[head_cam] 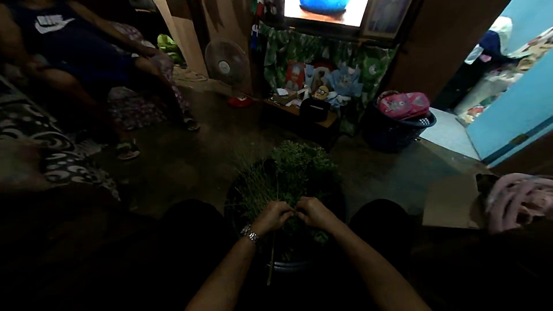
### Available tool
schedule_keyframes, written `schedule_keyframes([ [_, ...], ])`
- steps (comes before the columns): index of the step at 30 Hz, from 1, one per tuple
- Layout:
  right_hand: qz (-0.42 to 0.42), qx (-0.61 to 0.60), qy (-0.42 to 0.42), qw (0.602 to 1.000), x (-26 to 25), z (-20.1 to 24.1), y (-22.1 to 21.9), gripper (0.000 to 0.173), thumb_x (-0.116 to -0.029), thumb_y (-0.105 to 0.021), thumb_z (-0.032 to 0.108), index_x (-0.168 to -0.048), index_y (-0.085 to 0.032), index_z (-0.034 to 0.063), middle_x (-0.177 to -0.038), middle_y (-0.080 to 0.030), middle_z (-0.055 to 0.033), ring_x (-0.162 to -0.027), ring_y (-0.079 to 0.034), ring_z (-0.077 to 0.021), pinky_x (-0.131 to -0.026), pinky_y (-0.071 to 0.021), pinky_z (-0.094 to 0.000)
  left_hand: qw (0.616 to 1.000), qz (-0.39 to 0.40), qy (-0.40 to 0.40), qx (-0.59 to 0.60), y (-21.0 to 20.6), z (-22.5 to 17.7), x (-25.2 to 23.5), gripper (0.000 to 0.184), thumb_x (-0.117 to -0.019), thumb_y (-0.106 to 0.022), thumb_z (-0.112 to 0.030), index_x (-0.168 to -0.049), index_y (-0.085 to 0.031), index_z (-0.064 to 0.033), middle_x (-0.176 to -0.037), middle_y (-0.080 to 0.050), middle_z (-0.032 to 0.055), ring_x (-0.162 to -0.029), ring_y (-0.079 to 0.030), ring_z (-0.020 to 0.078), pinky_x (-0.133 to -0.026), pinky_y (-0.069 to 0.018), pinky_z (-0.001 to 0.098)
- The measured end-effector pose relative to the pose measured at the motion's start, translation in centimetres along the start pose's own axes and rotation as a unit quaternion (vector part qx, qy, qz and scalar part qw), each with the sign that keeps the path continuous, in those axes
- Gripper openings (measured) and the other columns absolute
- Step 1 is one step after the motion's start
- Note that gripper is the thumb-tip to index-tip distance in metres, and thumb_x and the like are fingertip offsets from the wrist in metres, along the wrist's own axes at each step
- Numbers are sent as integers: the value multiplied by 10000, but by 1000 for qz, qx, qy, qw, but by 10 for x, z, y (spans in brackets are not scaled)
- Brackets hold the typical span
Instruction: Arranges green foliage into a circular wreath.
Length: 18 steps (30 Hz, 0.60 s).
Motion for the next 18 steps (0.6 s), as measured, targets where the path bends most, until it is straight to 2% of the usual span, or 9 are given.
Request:
schedule_keyframes([
  [4, -3, -12, 3, 1000, 0, 5, -2, 244, -1025, -565, 87, -1184, -674, -62, -1159, -692, -231, -1094, -678, -333, -1013, -516, -449, 1000, 6, 7, 21, 3, 2, 2, 261, -1049, -541, -105, -1164, -708, 59, -1121, -699, 222, -1040, -681, 299, -993, -514, 423],
  [6, 1, -13, 14, 1000, 1, 5, -1, 240, -1023, -571, 96, -1152, -690, -68, -1109, -705, -233, -1057, -687, -339, -990, -523, -463, 1000, 13, -1, 26, 4, 3, 3, 253, -1046, -549, -106, -1146, -715, 57, -1105, -707, 215, -1028, -684, 289, -983, -517, 422],
  [9, -1, -38, 24, 999, 2, 1, 3, 221, -988, -608, 109, -1073, -707, -70, -1016, -711, -218, -946, -695, -310, -894, -552, -455, 999, 20, -21, 37, 6, 2, 4, 258, -1046, -565, -138, -1122, -724, 50, -1065, -712, 192, -986, -680, 257, -953, -523, 405],
  [14, -10, -92, -38, 995, 5, 0, 9, 180, -928, -690, 124, -1028, -713, -24, -946, -700, -158, -858, -666, -232, -807, -552, -416, 998, 11, -37, 44, 8, -2, 4, 255, -1044, -564, -143, -1068, -730, 49, -1004, -705, 171, -916, -663, 223, -890, -528, 374],
  [16, -8, -95, -63, 993, 7, 2, 13, 189, -923, -689, 117, -1051, -708, -21, -975, -700, -166, -890, -670, -250, -826, -552, -440, 999, 9, -31, 42, 9, -3, 5, 258, -1046, -556, -141, -1069, -724, 54, -993, -698, 174, -891, -655, 226, -865, -528, 373],
  [18, -23, -108, -77, 991, 9, 0, 18, 191, -917, -690, 99, -1055, -705, -33, -993, -701, -176, -900, -672, -254, -833, -554, -447, 999, 7, -12, 38, 12, -4, 7, 263, -1050, -548, -133, -1088, -715, 66, -1028, -702, 197, -933, -671, 259, -903, -532, 404],
])
Point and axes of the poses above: each hand's wrist, its own x-axis away from the middle knuckle, its own y-axis out of the back of the hand, z = x × y, the point moved 4 cm from there along -x, towards the middle knuckle
